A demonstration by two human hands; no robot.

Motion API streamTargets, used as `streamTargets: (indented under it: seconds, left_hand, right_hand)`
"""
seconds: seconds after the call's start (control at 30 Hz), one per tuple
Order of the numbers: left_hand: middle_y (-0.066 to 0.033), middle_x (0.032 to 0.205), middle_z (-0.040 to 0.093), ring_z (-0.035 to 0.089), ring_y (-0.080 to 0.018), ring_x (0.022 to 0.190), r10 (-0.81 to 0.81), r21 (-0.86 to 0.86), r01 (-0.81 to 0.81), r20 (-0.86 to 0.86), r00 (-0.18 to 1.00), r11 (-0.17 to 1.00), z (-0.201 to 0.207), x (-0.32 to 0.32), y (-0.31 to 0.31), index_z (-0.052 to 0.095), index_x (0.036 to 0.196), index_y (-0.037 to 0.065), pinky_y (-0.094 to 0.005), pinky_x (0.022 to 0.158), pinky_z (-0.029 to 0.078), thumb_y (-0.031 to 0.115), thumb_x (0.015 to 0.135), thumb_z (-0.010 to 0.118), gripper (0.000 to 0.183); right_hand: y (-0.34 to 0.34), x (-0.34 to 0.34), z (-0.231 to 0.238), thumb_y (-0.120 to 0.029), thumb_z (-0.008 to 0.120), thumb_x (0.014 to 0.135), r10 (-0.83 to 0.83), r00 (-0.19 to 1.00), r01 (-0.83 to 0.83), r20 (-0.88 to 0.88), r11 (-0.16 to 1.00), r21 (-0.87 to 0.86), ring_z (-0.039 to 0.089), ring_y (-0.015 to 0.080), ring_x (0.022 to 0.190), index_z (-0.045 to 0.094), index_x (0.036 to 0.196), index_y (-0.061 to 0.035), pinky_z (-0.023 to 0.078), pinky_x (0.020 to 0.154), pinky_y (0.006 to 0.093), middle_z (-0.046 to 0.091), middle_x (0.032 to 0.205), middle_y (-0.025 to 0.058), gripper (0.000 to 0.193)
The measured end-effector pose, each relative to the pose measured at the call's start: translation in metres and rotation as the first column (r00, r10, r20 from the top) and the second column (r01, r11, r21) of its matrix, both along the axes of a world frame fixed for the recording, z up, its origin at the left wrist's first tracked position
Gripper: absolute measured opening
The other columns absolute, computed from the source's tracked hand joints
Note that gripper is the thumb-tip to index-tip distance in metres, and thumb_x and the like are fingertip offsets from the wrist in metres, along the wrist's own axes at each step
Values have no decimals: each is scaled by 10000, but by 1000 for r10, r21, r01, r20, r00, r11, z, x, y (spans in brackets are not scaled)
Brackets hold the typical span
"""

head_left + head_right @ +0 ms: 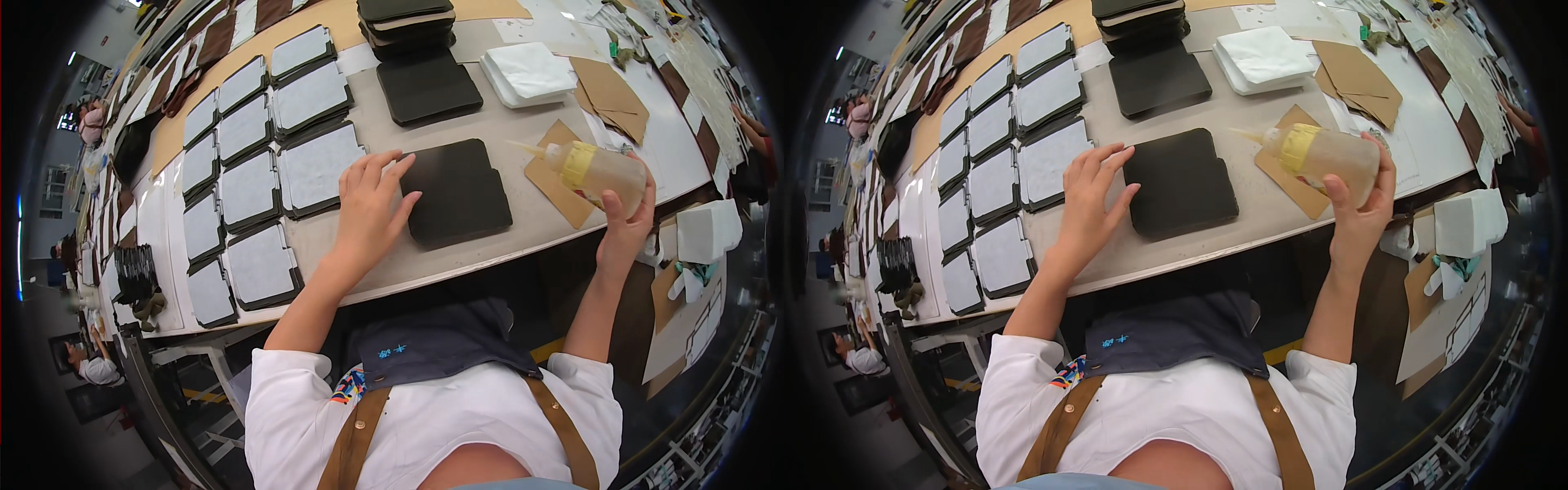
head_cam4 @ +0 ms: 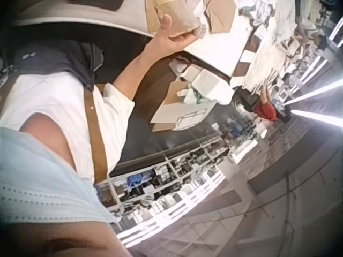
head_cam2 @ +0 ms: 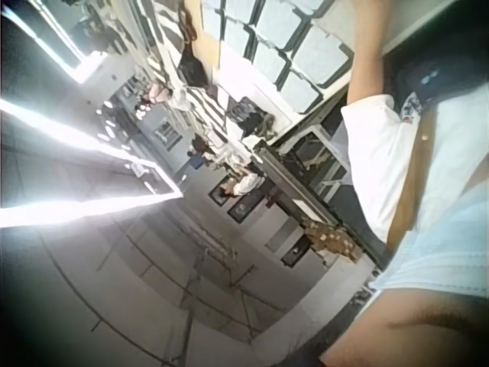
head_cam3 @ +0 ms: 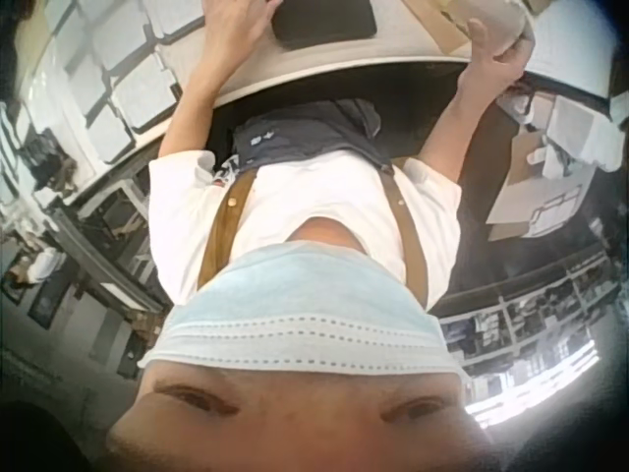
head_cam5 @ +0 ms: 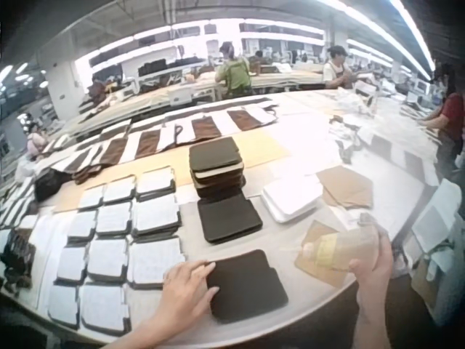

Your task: The person applies adhesive from a squeeze bottle onto the edges of a dark rectangular base. They then pick up a white rectangular insert and press it onto the adhesive, smoothing it down with their hands. This process is repeated for multiple units on a workbench.

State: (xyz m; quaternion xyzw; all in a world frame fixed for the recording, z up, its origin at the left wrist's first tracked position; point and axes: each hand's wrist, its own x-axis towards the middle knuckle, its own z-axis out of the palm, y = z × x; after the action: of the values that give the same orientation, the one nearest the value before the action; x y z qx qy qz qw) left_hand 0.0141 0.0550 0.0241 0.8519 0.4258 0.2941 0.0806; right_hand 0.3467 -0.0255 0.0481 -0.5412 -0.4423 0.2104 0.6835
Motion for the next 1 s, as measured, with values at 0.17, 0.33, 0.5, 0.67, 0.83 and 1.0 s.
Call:
streamTargets:
  seconds: [0.17, 0.33, 0.5, 0.67, 0.83, 1.0]
  left_hand:
    - [-49, 1185, 665, 548, -273, 1177, 75, 37, -82, 163, 984, 996, 3, -8, 5, 723, 1134, 95, -406, 1030, 349, 111, 891, 719, 244]
    - [-10, 1088, 663, 544, -251, 1111, 112, 77, -144, 318, 942, 987, -1, -19, 9, 693, 910, 104, -409, 1002, 331, 130, 884, 741, 61]
    - [-8, 1077, 665, 545, -243, 1101, 129, 53, -161, 383, 915, 986, -3, -24, 10, 671, 868, 105, -401, 1003, 323, 157, 911, 721, 84]
    - [-8, 1078, 665, 543, -241, 1099, 134, 47, -167, 403, 905, 985, -2, -26, 10, 675, 869, 108, -401, 1005, 320, 159, 917, 715, 81]
    - [-8, 1077, 665, 542, -240, 1100, 136, 48, -169, 398, 907, 984, -1, -27, 11, 676, 869, 111, -403, 1006, 319, 159, 915, 716, 78]
    - [-7, 1078, 663, 541, -239, 1101, 136, 44, -168, 403, 905, 985, 0, -28, 11, 675, 871, 114, -407, 1011, 312, 158, 912, 719, 75]
  right_hand:
    - [12, -29, -7, -187, 867, 828, 63, 998, -62, -23, 998, 3, 567, 175, 1199, 491, 1349, -33, 452, 1045, 321, 567, 1303, 80, 661]
    - [14, -41, -13, -170, 849, 849, -12, 996, 15, 88, 999, -41, 552, 170, 1179, 486, 1338, -44, 451, 1028, 319, 553, 1264, 69, 622]
    - [15, -45, -13, -148, 828, 862, -49, 992, 56, 118, 997, -55, 547, 171, 1170, 488, 1341, -47, 447, 1020, 318, 544, 1257, 70, 596]
    - [14, -46, -14, -144, 820, 867, -65, 987, 73, 144, 996, -54, 546, 176, 1171, 489, 1341, -44, 443, 1029, 326, 545, 1256, 73, 586]
    - [14, -47, -16, -157, 829, 864, -61, 986, 70, 158, 996, -53, 549, 178, 1167, 485, 1341, -41, 443, 1029, 327, 546, 1256, 76, 600]
    - [14, -60, -12, -171, 834, 864, -30, 985, 38, 168, 998, -45, 553, 181, 1159, 478, 1339, -41, 449, 1021, 324, 548, 1254, 82, 608]
